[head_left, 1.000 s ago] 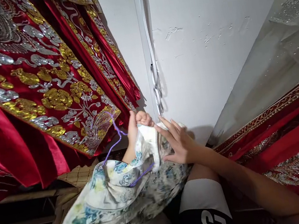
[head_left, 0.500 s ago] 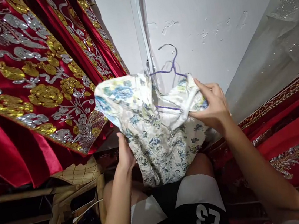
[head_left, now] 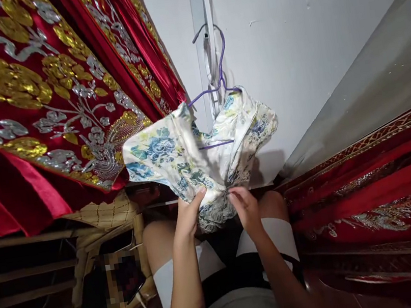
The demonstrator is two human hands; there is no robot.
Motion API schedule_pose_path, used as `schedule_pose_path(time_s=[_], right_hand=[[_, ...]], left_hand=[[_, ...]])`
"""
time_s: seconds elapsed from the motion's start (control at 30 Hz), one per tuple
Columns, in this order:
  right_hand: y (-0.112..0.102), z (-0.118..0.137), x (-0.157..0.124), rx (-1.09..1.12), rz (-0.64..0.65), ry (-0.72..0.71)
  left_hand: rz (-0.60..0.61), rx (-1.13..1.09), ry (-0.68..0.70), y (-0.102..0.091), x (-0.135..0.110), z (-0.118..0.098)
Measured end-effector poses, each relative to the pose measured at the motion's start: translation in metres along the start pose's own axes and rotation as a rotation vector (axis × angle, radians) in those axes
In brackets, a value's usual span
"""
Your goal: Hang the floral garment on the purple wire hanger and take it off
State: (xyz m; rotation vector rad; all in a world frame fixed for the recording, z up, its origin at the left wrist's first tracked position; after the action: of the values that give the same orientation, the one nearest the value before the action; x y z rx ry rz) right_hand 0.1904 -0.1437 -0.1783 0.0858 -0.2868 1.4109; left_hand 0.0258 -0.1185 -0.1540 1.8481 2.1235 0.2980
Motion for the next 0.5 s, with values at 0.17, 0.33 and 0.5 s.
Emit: schedule_pose_path(time_s=[0.17,0.33,0.5], right_hand=[[0.016,-0.009,0.008,0.172,0.269,0.172],[0.003,0.007,0.012,0.230,0.217,0.219],[-0.009,0.014,0.012,0.235,0.108,0.320]], left_hand=[[0.072,-0.026,-0.054,0.005,-0.007,-0.005],[-0.031,0.023,0.091,0.010,-0.012,0.002],[-0.511,0.386,0.746,0.012,-0.019,0.022]])
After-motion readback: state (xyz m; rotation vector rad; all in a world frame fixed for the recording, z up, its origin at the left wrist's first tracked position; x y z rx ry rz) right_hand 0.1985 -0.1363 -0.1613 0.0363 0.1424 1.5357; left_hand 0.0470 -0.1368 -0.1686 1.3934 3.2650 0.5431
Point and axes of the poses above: each hand's wrist, its own x-axis towards the middle knuckle, its own y-axis out of the palm, z = x × y, the point moved 1 cm from there along x, towards the middle knuckle, and after that the axes turned 5 degrees about z, right-handed, at the moved point
